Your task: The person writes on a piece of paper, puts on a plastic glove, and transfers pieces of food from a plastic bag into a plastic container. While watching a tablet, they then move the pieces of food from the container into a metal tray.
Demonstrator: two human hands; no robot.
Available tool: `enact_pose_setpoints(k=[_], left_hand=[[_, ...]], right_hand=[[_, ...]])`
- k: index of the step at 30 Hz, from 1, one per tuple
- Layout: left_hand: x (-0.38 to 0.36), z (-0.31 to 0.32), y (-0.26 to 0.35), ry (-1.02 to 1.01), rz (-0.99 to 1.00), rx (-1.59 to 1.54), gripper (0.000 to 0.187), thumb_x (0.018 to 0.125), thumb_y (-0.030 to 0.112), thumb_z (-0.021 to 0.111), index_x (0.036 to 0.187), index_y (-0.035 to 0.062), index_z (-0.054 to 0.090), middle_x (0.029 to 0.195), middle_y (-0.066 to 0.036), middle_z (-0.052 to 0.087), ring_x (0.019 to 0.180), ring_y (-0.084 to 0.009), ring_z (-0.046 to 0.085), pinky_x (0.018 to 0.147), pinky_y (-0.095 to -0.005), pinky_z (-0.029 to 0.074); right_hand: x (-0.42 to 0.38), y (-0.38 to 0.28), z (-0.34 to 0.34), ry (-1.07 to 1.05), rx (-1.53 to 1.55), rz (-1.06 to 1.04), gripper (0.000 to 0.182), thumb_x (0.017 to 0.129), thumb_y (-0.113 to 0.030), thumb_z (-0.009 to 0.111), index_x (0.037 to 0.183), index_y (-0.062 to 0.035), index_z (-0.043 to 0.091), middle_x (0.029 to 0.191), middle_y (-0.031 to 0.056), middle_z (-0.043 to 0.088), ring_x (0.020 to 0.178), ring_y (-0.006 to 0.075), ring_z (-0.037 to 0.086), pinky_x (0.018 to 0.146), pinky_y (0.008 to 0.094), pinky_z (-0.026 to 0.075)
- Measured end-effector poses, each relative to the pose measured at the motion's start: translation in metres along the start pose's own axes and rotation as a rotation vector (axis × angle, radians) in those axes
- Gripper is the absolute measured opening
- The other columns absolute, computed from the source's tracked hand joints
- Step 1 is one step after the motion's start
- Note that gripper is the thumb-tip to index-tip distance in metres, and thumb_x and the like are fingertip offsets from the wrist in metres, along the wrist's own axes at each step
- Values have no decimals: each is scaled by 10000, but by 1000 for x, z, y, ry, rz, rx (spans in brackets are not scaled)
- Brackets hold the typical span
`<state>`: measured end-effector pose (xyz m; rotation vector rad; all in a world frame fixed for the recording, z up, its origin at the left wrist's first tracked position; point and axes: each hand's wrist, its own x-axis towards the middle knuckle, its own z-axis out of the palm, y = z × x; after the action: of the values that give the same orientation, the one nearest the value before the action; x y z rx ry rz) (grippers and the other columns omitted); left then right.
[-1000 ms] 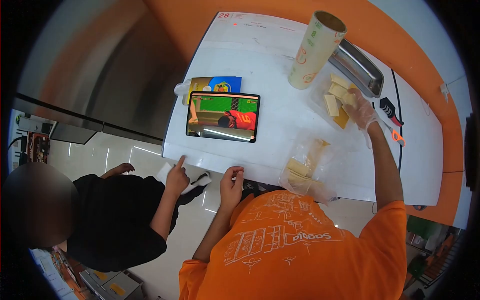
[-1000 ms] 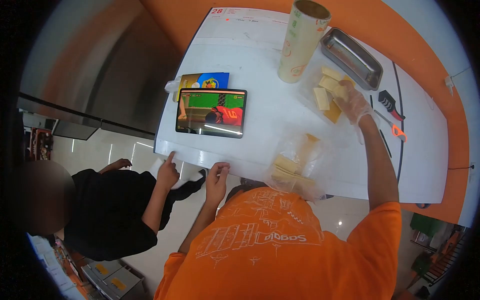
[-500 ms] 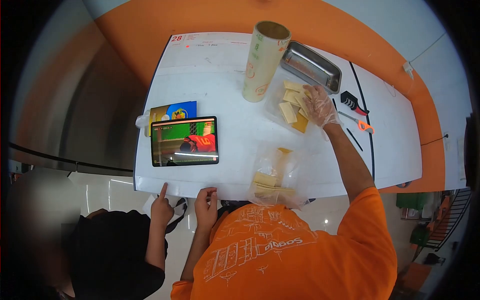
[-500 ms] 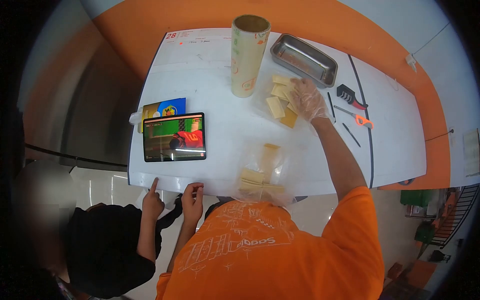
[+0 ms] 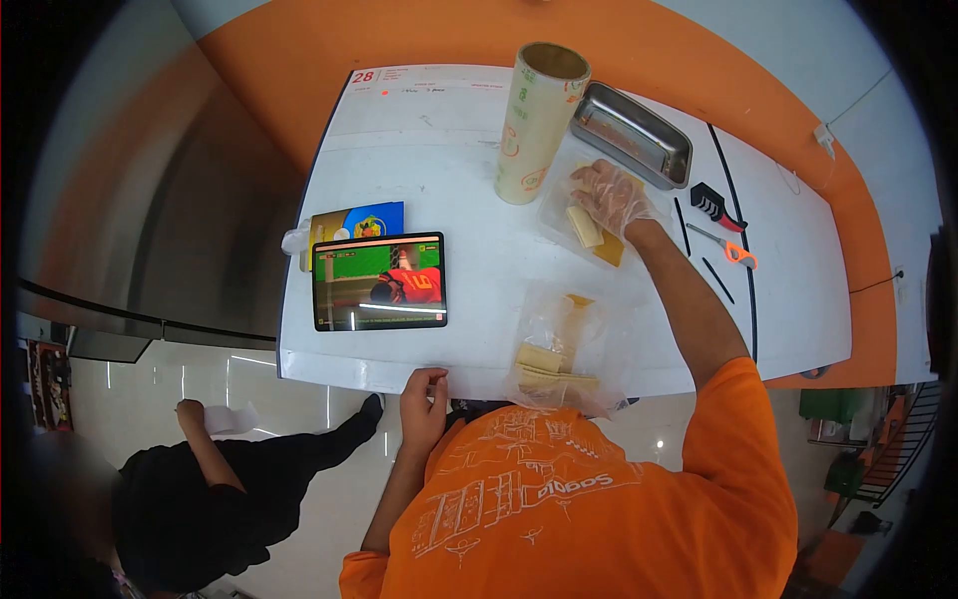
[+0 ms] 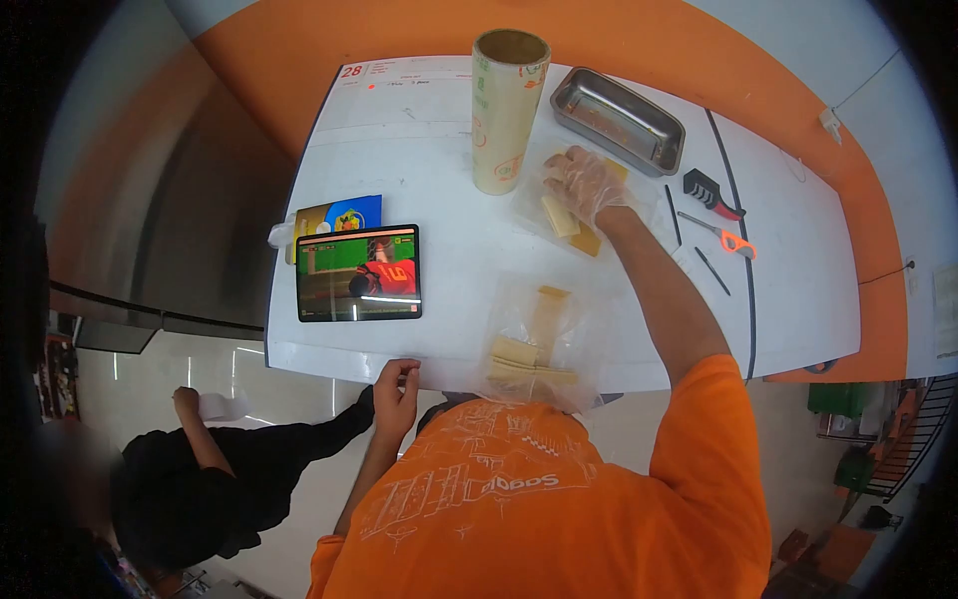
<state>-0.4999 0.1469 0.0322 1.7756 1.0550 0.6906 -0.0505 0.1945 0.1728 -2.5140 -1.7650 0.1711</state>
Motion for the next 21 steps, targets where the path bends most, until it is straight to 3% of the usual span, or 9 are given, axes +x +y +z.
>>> enact_pose_setpoints(k=[4, 6, 8, 10, 12, 15, 17, 18, 21], left_hand=[[1, -6, 5, 12, -41, 13, 139, 1013, 88, 618, 1099, 2, 686, 1001, -117, 711, 867, -196, 677, 728, -316, 526], [0, -11, 3, 44, -105, 5, 120, 976, 33, 606, 1059, -13, 680, 1006, -171, 683, 918, -318, 664, 811, -379, 517], [1, -16, -5, 63, -69, 43, 119, 968, 25, 607, 1053, -13, 681, 1010, -174, 682, 939, -334, 657, 827, -387, 513], [3, -18, -13, 84, -37, 100, 114, 955, 11, 608, 1040, -13, 680, 1022, -175, 680, 980, -372, 641, 872, -414, 505], [6, -20, -8, 69, 10, 141, 113, 955, 7, 608, 1040, -11, 680, 1024, -173, 680, 983, -371, 642, 877, -415, 505], [17, -15, 2, 35, 92, 170, 115, 959, 1, 606, 1047, -6, 680, 1020, -169, 684, 960, -361, 660, 863, -409, 521], [23, -6, 12, -106, 113, 37, 119, 967, 7, 609, 1061, -5, 680, 1008, -169, 686, 916, -346, 679, 819, -390, 539], [27, -2, 21, -154, 119, 28, 131, 985, 45, 614, 1085, -10, 678, 999, -173, 689, 878, -324, 689, 777, -379, 550], [35, 15, 36, -309, 40, -64, 172, 1008, 120, 622, 1105, -12, 675, 1010, -169, 701, 859, -302, 693, 758, -372, 552]], right_hand=[[-2, 13, -3, 94, -101, -117, 299, 998, -314, 652, 1252, -158, 673, 1255, 132, 627, 1226, 322, 609, 1064, 434, 500], [-11, 28, -13, 418, 8, -174, 284, 979, -287, 682, 1227, -150, 681, 1267, 119, 639, 1204, 317, 623, 1054, 439, 507], [-35, 26, -47, 521, 137, -141, 277, 959, -241, 711, 1209, -126, 681, 1257, 117, 656, 1120, 304, 659, 1009, 417, 529], [-66, 23, -72, 499, 502, -79, 267, 985, -245, 697, 1164, -47, 684, 1042, 108, 722, 930, 222, 684, 868, 353, 541], [-118, 3, -103, 133, 580, 99, 304, 1000, -306, 681, 1094, -18, 702, 948, 104, 734, 881, 204, 687, 826, 352, 541], [-158, -33, -90, -495, 721, -85, 302, 1016, -282, 627, 1043, 5, 716, 925, 143, 744, 840, 255, 707, 794, 389, 556], [-174, -46, -32, -521, 557, -236, 286, 987, -201, 676, 1110, 56, 702, 953, 197, 734, 880, 335, 718, 824, 396, 569], [-182, -46, 3, -544, 524, -264, 355, 986, -239, 675, 1212, 36, 672, 1164, 233, 705, 977, 387, 706, 883, 417, 571], [-184, -67, 68, -645, 108, -181, 468, 983, -287, 674, 1341, 5, 597, 1315, 244, 626, 1060, 394, 686, 933, 428, 572]])
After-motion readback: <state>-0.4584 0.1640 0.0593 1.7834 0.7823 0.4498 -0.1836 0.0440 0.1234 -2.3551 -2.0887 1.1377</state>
